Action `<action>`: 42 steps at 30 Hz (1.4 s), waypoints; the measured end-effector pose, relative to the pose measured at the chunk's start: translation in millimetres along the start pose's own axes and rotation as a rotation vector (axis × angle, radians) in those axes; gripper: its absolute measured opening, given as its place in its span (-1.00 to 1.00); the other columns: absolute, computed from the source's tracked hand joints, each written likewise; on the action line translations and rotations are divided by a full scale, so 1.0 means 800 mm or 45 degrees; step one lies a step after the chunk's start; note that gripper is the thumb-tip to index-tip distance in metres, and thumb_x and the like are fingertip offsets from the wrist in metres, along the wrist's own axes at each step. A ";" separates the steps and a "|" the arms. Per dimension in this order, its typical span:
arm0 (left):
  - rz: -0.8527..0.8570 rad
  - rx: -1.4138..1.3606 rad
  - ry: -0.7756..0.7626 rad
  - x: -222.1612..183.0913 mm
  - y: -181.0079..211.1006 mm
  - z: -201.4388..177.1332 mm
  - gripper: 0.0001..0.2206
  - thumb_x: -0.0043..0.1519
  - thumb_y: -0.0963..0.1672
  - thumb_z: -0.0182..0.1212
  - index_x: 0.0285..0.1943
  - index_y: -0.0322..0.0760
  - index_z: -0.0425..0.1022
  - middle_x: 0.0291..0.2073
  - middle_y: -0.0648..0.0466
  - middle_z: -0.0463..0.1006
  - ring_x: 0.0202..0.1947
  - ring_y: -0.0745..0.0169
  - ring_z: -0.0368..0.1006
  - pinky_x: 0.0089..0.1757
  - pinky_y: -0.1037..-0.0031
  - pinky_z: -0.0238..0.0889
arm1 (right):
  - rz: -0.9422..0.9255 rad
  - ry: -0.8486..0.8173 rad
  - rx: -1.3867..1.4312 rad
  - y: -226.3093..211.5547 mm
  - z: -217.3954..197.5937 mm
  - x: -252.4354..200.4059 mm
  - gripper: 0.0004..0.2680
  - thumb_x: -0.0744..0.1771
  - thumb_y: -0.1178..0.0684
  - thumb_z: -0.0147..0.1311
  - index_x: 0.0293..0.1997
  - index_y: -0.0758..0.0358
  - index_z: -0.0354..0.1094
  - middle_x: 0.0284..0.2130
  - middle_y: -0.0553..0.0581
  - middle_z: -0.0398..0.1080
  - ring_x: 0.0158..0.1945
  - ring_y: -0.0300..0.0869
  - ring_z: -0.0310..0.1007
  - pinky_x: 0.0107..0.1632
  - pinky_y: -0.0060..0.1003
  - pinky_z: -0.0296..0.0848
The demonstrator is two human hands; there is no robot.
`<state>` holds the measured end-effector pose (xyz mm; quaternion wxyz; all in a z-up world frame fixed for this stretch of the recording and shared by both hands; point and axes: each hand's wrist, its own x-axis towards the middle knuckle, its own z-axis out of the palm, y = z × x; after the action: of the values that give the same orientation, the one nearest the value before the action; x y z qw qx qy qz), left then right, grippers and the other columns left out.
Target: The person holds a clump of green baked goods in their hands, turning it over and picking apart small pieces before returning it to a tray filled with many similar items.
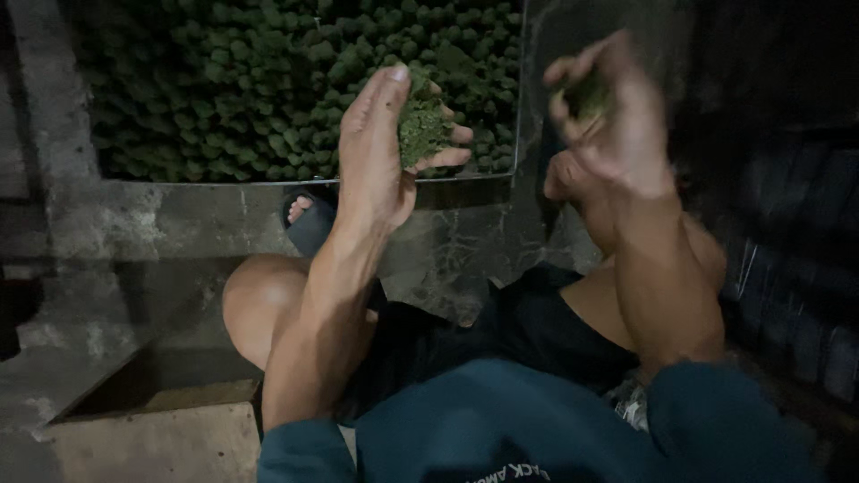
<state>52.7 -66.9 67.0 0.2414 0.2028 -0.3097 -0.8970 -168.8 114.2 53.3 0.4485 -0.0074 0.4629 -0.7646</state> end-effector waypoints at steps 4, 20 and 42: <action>0.099 0.079 0.065 -0.020 0.035 -0.012 -0.68 0.53 -0.04 0.02 0.13 -0.46 0.41 -0.22 -0.17 0.56 -0.24 -0.06 0.68 -0.24 0.21 0.70 | -0.030 -0.151 -1.391 0.059 -0.016 0.009 -0.60 0.53 -0.15 -0.04 -0.41 0.32 0.37 -0.62 0.13 0.28 -0.56 -0.06 0.19 -0.45 -0.18 0.25; -0.404 0.479 0.193 -0.021 -0.012 -0.026 -0.48 0.43 0.07 -0.12 0.42 -0.36 0.24 0.03 -0.31 0.61 -0.40 -0.13 0.58 -0.55 0.35 0.55 | -0.362 -0.517 -1.369 0.029 0.087 -0.025 -0.70 0.48 0.10 0.04 0.42 0.29 0.28 0.28 0.28 0.44 0.29 -0.02 0.54 0.21 -0.10 0.61; -0.285 0.429 0.026 0.025 -0.073 0.019 -0.59 0.51 -0.01 -0.15 0.11 -0.44 0.51 -0.38 -0.02 0.58 -0.55 0.26 0.48 -0.56 0.44 0.38 | -0.164 -0.257 -0.899 0.007 0.039 -0.040 -0.77 0.41 0.12 0.22 0.19 0.37 0.46 -0.15 0.22 0.57 -0.18 -0.15 0.59 -0.06 -0.20 0.64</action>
<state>10.9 -30.4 35.7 0.1058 0.2827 -0.4284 -0.8517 -132.7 113.5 80.5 0.4125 -0.2662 0.6502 -0.5798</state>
